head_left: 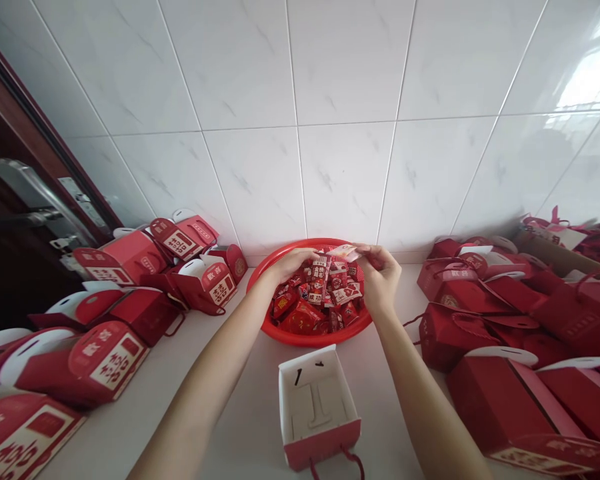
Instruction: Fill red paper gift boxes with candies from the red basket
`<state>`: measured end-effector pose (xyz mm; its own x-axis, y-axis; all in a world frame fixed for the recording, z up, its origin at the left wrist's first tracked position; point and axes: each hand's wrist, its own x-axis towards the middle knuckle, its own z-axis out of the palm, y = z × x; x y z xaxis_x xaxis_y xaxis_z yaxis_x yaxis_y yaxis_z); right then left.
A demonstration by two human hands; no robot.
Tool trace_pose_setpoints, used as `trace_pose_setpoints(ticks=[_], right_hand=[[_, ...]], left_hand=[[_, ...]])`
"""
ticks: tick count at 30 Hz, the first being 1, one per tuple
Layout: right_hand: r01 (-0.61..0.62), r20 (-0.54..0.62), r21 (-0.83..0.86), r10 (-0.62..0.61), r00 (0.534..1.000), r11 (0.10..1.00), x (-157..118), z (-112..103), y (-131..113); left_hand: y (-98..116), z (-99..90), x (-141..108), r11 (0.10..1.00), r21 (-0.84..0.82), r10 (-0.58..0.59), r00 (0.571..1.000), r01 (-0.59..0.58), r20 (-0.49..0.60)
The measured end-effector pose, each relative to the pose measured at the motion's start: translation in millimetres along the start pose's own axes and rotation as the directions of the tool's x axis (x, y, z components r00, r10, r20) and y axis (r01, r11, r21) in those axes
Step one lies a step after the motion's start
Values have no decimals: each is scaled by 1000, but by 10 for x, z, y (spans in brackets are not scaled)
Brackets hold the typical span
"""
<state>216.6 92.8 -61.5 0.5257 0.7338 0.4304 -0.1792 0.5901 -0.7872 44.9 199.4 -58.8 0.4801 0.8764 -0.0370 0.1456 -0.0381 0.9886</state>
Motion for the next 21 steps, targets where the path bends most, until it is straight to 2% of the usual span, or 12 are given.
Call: trace_pose_setpoints(ticks=[3,5,8,14,21], right_hand=[[-174,95,198,158,983,965,-46,115,-210],[-256,198,223,214,957,940,-98,174,-369],[-289,250,212,234,940,934,-185,215,-561],[-267,236,230,212,948,936,-256,222,-719],[-220,99,360,198,975,906,-283,257,-806]], left_hand=[[-27,-17,-38,997,78,25,1000,-26,6],[-43,-15,-32,990,135,51,999,-52,4],[-54,25,35,973,208,99,995,-98,4],[8,110,96,924,350,154,988,-151,19],[165,239,-197,816,540,229,973,-206,25]])
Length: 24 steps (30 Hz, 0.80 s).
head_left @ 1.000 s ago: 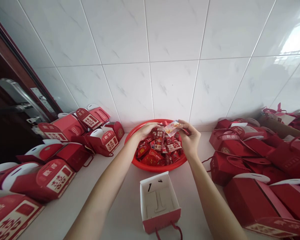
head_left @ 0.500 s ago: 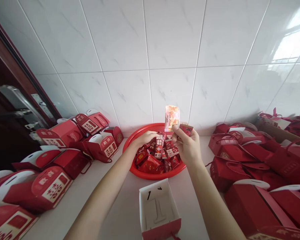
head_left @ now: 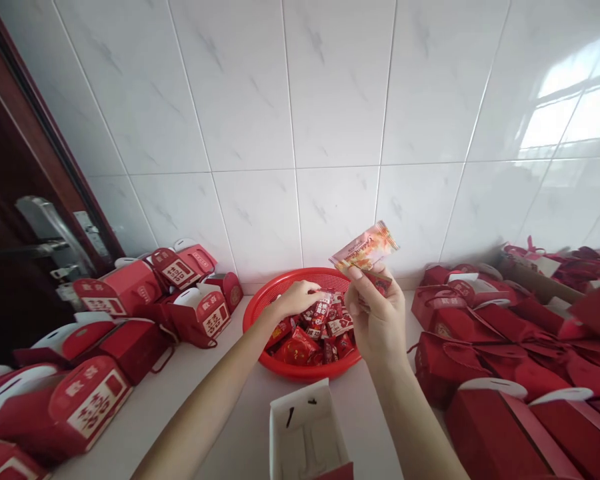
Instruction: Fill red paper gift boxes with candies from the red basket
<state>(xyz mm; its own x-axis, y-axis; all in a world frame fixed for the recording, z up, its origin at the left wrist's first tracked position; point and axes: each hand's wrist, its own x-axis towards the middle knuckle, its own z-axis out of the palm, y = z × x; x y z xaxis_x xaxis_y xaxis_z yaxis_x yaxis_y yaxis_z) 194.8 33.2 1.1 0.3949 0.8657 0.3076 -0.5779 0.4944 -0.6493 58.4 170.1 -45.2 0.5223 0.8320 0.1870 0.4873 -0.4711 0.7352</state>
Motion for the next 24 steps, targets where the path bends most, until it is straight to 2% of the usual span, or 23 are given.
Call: trace_pose_setpoints(ticks=[9,16,18,20,22,24], right_hand=[[-37,16,73,36,999,997,-47,40,-61],[-28,26,60,26,999,998,-34,28,-42],[3,14,-7,-3,1000,1000,-12,-6,-47],[54,13,-147,-53,999,988,19,-56,-75],[108,25,-302,-106,994,947,55,-112,-121],[130,31,-377,-128,991,917,94,-163,-169]], left_hand=[[311,150,-335,989,114,109,987,-95,-121],[275,154,-475,993,-2,119,982,-120,-146],[232,133,-479,993,-47,97,981,-106,-167],[197,92,-481,993,-71,83,977,-98,-195],[179,34,-493,989,-90,92,967,-117,-238],[180,-33,-520,982,-113,111,949,-151,-297]])
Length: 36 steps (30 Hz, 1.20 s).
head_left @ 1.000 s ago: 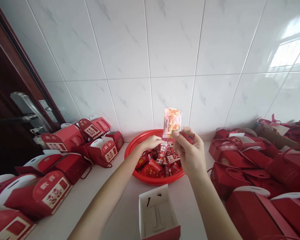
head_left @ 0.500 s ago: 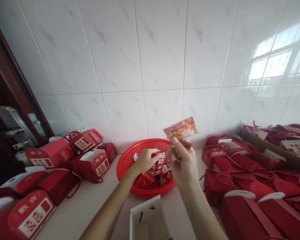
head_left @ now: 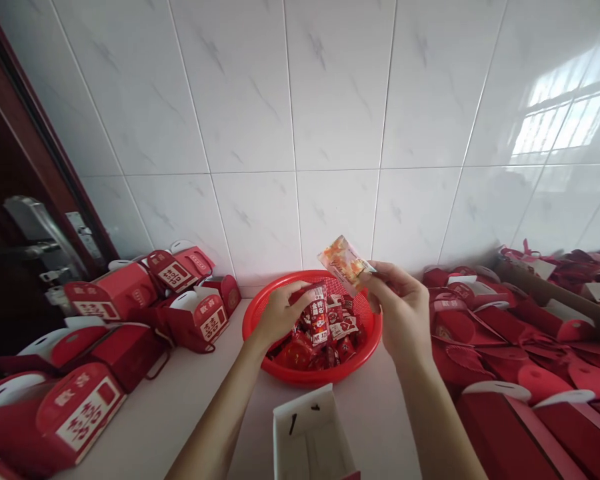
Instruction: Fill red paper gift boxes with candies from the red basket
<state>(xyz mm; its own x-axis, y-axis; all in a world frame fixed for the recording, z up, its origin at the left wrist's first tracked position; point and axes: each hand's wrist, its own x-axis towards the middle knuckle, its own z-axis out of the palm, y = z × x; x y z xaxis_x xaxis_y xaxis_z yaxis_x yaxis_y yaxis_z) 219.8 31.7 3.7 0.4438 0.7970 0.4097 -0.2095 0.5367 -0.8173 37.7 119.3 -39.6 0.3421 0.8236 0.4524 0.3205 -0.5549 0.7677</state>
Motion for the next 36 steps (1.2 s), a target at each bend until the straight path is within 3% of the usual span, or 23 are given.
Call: trace_pose_setpoints(ticks=[5,12,18,21,23,27,31,33,36], right_hand=[[-68,57,-25,69,996,997,78,-95,-25],[-56,48,-79,60,997,995,97,-145,-24],[-10,13,-378,17,1000,926,241,-230,280],[-69,-34,-575,61,998,815,312,-259,472],[-96,-55,-600,79,995,794,313,-238,531],[-142,130,-383,206,970,913,213,-109,513],[-263,390,-265,353,851,928,113,17,504],[-234,442,-279,341,830,931,97,40,525],[-186,430,-332,324,843,925,104,28,571]], left_hand=[[98,-155,-56,1000,3,29,995,-29,-92],[203,-198,-94,994,-101,26,996,-34,-82],[182,-182,-94,997,-70,-33,989,23,-146],[172,-178,-93,994,-103,-47,991,34,-122],[165,-176,-91,989,-144,-36,996,24,-87],[150,-160,-89,975,-219,-56,998,46,-42],[164,-126,-88,966,-251,-69,998,69,11],[166,-115,-84,968,-240,-68,997,72,28],[126,-110,-69,963,-245,-108,993,115,44]])
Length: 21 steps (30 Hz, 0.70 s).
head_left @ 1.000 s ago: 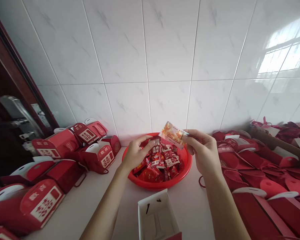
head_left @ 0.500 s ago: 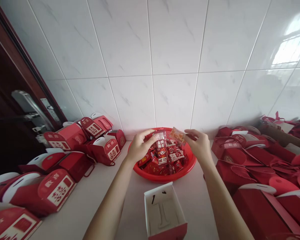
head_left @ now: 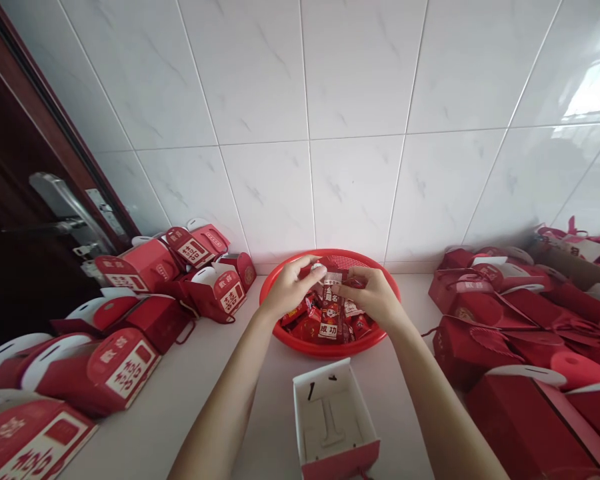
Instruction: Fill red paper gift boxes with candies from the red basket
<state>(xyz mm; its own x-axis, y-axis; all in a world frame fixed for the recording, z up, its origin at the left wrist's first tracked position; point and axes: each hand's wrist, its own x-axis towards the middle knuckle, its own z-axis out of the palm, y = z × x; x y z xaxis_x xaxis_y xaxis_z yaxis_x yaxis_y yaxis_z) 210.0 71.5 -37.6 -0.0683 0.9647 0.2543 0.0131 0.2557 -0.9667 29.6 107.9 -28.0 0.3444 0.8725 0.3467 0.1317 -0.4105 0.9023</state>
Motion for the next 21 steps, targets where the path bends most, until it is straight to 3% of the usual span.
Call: trace_pose_setpoints(ticks=[6,9,12,16,21], right_hand=[[-153,37,-104,158,987,983,40,-23,145],[-158,-33,-91,156,987,983,51,-7,179],[-140,-75,144,152,986,980,64,-6,151],[-184,0,487,210,978,854,104,-32,90],[-172,-7,544,210,978,821,125,-50,86]], left_hand=[[-119,-45,77,980,-169,-103,995,102,4],[-131,-45,95,974,-194,-122,992,116,-18],[-135,-26,97,972,-213,-117,991,101,-65],[-149,9,87,975,-205,-103,991,85,-80],[-160,64,79,983,-171,-83,993,68,-85]])
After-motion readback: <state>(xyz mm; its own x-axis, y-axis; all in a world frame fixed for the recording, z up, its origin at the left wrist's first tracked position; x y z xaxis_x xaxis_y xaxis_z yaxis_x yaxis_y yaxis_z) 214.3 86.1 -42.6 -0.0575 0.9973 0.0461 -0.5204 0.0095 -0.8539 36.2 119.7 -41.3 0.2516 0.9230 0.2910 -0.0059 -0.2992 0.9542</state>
